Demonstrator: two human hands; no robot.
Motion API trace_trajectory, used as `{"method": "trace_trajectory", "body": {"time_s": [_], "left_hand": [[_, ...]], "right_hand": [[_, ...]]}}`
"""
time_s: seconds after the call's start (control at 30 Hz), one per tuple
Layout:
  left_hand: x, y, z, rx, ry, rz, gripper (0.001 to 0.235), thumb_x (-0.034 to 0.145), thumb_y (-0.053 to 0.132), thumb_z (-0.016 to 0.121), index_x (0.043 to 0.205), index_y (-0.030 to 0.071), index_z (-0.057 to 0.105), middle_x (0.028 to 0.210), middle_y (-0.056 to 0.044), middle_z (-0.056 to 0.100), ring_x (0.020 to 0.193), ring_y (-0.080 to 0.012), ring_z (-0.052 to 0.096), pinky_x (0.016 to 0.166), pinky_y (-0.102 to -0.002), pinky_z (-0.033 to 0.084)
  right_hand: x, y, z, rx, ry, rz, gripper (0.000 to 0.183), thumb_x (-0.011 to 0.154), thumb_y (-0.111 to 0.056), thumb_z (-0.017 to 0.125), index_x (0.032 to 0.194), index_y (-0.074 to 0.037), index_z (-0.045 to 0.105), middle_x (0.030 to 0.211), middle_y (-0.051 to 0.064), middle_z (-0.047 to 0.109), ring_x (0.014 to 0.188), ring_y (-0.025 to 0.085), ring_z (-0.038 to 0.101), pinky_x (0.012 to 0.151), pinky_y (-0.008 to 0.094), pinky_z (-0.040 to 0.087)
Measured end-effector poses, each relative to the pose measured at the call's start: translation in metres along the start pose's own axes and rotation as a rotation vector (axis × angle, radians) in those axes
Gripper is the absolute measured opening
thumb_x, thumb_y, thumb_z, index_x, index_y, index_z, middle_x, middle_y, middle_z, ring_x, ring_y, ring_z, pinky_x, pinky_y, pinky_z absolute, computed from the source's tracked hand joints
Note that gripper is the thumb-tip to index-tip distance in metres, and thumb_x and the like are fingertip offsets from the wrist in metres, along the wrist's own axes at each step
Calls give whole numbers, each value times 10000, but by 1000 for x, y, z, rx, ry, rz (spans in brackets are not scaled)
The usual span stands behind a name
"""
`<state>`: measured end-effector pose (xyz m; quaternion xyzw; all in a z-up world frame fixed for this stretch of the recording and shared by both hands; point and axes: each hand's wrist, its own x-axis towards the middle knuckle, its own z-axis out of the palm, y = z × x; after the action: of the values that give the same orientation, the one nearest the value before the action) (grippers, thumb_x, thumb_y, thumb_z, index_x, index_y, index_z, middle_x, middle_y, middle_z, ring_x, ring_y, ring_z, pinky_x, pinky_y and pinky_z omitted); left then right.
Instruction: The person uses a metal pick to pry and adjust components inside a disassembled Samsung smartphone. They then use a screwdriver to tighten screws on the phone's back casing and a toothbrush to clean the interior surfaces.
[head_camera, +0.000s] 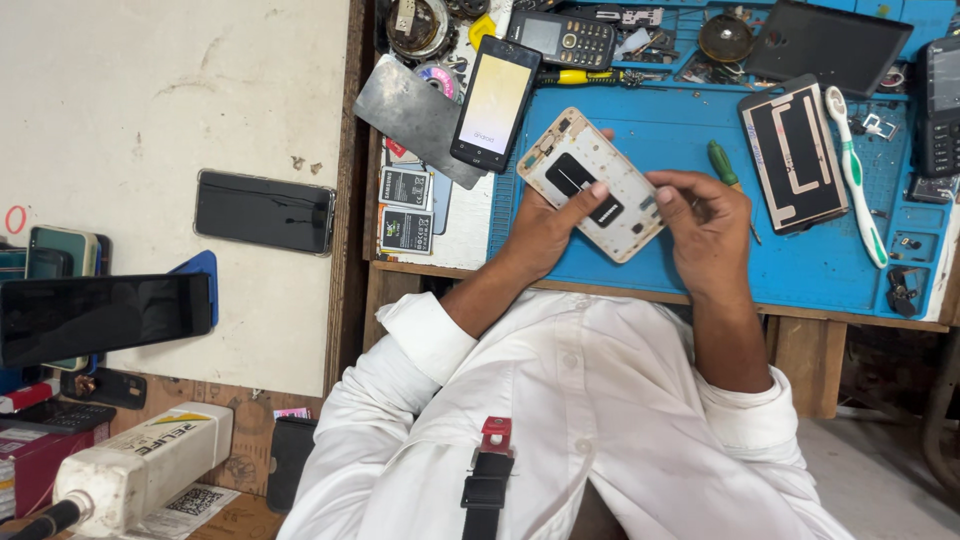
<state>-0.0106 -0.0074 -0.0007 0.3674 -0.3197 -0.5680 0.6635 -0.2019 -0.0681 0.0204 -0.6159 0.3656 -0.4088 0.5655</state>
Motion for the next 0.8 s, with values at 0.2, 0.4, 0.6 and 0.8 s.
{"method": "trace_trajectory", "body": {"time_s": [0.2,0.4,0.6,0.8], "left_hand": [[-6,-5,-2,96,-99,-47,532,976,13,681,1477,-19,503,1359,-139,649,1279,-215,619,1090,-355,530],[-13,11,1,196,-298,12,699,907,58,741,1527,48,419,1534,-77,486,1369,-184,532,1185,-357,480],[-9,19,9,255,-317,-16,713,881,65,793,1509,41,454,1474,-93,542,1363,-190,561,1172,-361,511],[-9,21,10,300,-342,-37,842,817,69,892,1523,59,433,1441,-77,563,1340,-175,572,1134,-346,534]], "right_hand": [[5,5,-12,277,70,114,145,1046,-54,717,1155,41,711,999,74,725,876,94,652,834,224,521],[8,3,-28,498,20,242,123,1014,-55,703,1102,32,698,1034,92,728,888,107,685,829,243,558],[9,1,-30,533,-21,250,123,1033,-39,678,1122,44,698,1001,101,718,865,112,685,801,243,559],[9,0,-30,567,-23,270,146,1061,-68,649,1143,47,685,982,108,721,841,128,701,781,251,571]]}}
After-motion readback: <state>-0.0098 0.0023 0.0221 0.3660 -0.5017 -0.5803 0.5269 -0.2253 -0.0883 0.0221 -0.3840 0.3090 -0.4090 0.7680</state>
